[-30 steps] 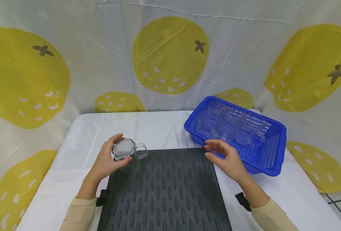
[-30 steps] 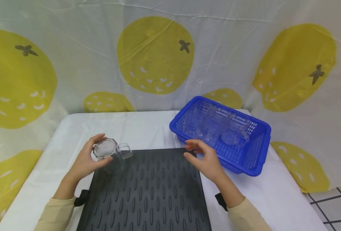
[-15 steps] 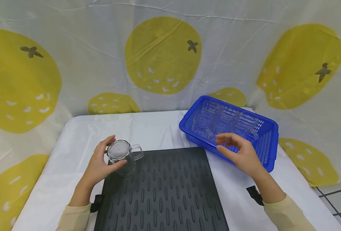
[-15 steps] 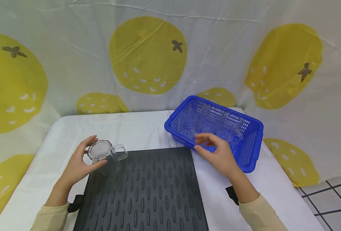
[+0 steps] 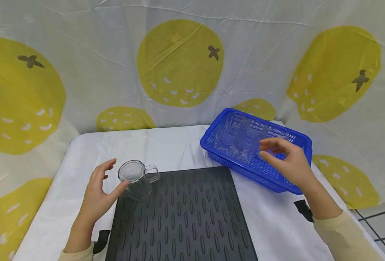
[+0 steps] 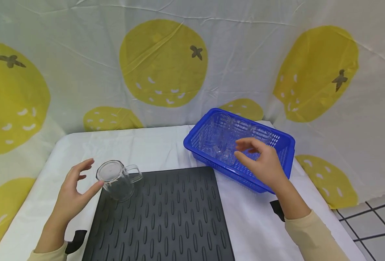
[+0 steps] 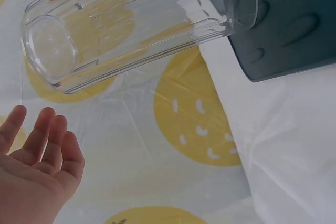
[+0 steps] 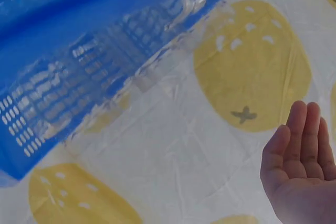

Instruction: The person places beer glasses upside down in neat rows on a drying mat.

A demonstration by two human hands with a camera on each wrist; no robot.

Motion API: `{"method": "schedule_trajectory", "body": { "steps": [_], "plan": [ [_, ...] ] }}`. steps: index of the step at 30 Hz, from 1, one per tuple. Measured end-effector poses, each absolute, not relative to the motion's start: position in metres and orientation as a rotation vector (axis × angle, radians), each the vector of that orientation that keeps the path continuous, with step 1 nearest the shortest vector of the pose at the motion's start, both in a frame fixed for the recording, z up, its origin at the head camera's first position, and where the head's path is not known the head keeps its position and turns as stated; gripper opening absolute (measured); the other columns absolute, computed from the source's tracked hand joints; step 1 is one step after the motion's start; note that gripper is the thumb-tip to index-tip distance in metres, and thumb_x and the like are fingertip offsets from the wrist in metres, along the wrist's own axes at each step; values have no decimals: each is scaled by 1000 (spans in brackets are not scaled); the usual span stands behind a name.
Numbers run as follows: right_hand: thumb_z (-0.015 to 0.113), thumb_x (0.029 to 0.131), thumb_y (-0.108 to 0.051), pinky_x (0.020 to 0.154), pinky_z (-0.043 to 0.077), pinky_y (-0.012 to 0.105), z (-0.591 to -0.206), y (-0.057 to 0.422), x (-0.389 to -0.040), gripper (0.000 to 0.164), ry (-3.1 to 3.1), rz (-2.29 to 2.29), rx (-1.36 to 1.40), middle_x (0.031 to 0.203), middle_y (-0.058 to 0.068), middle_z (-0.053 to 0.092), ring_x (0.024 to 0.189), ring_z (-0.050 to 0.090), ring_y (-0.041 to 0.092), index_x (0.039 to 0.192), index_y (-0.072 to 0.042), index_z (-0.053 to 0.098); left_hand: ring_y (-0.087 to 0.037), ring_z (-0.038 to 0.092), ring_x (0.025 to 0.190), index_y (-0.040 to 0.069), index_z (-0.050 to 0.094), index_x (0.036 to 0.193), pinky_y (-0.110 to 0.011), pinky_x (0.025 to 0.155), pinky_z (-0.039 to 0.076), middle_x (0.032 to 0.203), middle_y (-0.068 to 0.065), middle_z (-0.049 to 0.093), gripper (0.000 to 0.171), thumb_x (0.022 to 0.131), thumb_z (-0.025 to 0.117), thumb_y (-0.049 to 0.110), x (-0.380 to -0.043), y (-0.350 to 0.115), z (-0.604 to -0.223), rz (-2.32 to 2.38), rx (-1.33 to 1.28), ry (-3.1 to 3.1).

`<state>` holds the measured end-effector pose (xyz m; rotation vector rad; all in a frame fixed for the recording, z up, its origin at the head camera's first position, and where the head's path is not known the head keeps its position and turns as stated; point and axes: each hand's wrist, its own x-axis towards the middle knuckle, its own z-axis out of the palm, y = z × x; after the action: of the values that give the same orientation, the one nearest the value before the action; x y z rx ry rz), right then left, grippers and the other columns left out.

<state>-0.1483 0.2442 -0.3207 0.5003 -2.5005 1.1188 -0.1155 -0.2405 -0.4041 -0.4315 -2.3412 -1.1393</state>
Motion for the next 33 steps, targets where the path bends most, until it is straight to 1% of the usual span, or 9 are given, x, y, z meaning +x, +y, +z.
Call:
{"method": "schedule_trajectory", "body": {
  "steps": [3,7,11,14,16,22,25,30,33],
  "plan": [
    [68,82,-4,76,40,10,-317,253,-155,30,-2500,1087,484,100,7,64,91,53,-1,112,-6,62,-11,42,112,8,47,133,-17,88,31,125,-8,50,73,67,77,-1,-109,-240,-398,-1126,-449,-2304],
    [68,82,-5,74,40,9,-313,263,-166,29,-2496,1054,453,98,6,64,87,54,-4,111,-4,63,-8,42,111,7,51,129,-16,89,29,121,-6,52,66,69,76,-2,-101,-238,-394,-1096,-446,-2311],
    [67,84,-11,72,40,8,-308,270,-177,27,-2540,1028,388,97,7,63,85,53,-5,110,-5,63,-13,42,115,5,55,124,-18,94,28,120,-8,54,58,69,75,0,-98,-238,-396,-1048,-437,-2314],
    [65,87,-19,71,39,8,-305,276,-186,28,-2601,1017,325,99,7,62,84,51,-3,112,-5,61,-18,42,117,4,57,121,-20,98,27,120,-10,54,54,70,74,1,-96,-238,-400,-1031,-433,-2302],
    [64,88,-23,70,39,9,-304,280,-191,31,-2636,1012,289,99,9,61,84,50,-2,113,-6,61,-18,43,115,2,58,120,-20,97,27,119,-10,55,52,70,74,0,-96,-237,-403,-1033,-427,-2290],
    [62,89,-29,66,40,9,-306,296,-208,37,-2689,984,211,101,15,62,82,50,-1,115,-3,59,-13,44,110,1,57,120,-17,90,29,118,-10,55,51,72,72,-2,-96,-234,-409,-1059,-393,-2294],
    [61,89,-32,64,40,10,-309,305,-215,41,-2717,973,160,103,18,60,84,49,4,116,-2,58,-10,44,108,2,57,120,-16,89,29,118,-9,55,51,72,72,-3,-95,-233,-411,-1052,-384,-2294],
    [59,89,-35,64,39,13,-315,315,-226,45,-2744,964,95,105,20,59,92,50,20,117,-1,56,-7,44,107,3,58,120,-15,88,29,117,-8,54,50,72,72,-4,-93,-234,-411,-1070,-359,-2300],
    [59,89,-37,71,41,22,-318,318,-232,47,-2758,954,61,107,21,58,96,51,27,118,0,55,-7,44,106,3,58,119,-15,86,29,117,-7,55,50,72,72,-5,-93,-234,-411,-1083,-354,-2295]
  ]
}}
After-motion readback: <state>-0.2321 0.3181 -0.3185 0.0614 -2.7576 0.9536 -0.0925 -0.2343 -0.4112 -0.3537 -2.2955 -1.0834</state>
